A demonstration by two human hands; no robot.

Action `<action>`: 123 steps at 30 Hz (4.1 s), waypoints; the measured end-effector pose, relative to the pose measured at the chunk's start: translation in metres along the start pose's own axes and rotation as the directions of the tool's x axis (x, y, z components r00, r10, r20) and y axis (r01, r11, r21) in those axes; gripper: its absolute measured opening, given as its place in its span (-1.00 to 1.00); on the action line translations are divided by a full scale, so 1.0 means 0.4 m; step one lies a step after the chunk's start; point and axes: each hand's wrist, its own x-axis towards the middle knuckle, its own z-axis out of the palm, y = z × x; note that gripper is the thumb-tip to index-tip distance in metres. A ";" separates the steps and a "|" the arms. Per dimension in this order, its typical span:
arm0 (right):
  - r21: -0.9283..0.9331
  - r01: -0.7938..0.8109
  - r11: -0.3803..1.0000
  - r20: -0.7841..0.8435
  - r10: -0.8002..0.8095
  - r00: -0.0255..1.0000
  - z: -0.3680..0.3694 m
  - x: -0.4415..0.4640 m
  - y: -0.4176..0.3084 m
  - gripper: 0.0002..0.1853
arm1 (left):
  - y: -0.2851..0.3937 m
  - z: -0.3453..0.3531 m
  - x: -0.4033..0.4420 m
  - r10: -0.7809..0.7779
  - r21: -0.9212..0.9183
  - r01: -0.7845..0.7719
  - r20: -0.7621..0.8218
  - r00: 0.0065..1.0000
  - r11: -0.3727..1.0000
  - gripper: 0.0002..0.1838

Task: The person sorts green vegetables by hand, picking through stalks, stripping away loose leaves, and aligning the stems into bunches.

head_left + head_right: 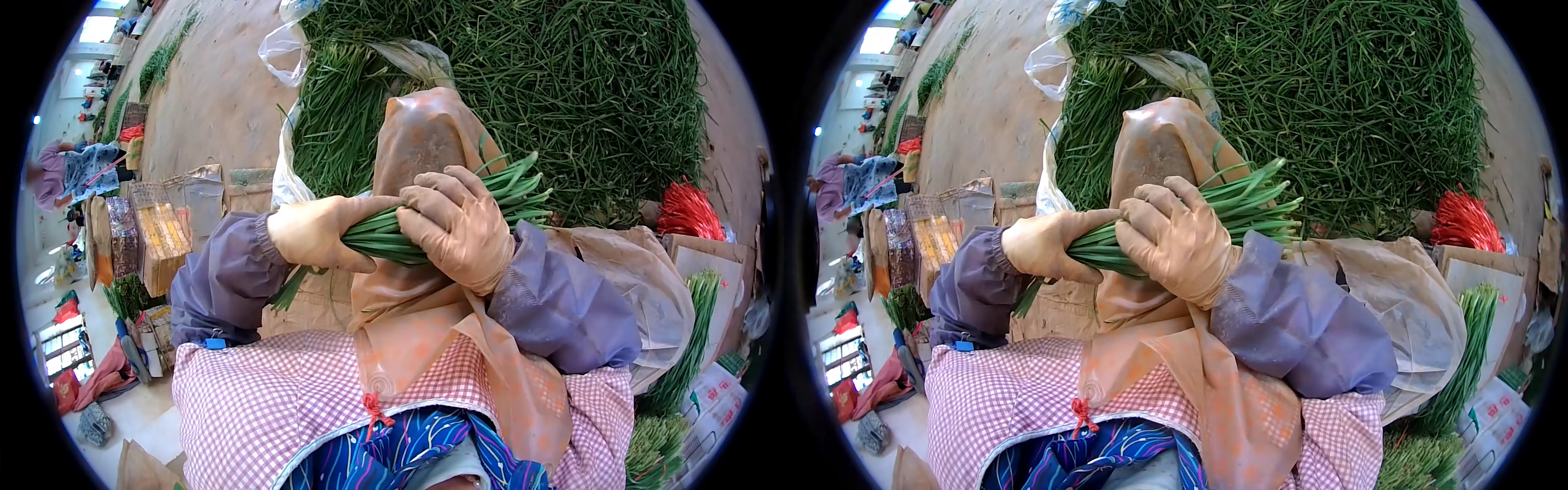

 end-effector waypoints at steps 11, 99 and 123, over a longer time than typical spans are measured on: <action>0.871 -0.359 0.334 -0.154 0.881 0.446 -0.337 -0.103 0.120 -0.83 | -0.008 0.059 -0.002 0.160 0.039 -0.156 -0.132 0.978 0.987 -0.28; 0.727 0.170 -0.665 0.053 0.301 0.952 -0.059 -0.220 0.191 -0.36 | 0.121 0.168 0.328 0.384 -0.699 -0.291 -0.026 0.923 0.653 -0.04; 0.850 -0.422 0.315 -0.124 0.898 0.421 -0.475 -0.175 0.191 -0.63 | 0.143 0.279 0.341 0.360 -0.896 0.009 0.187 0.914 0.443 -0.30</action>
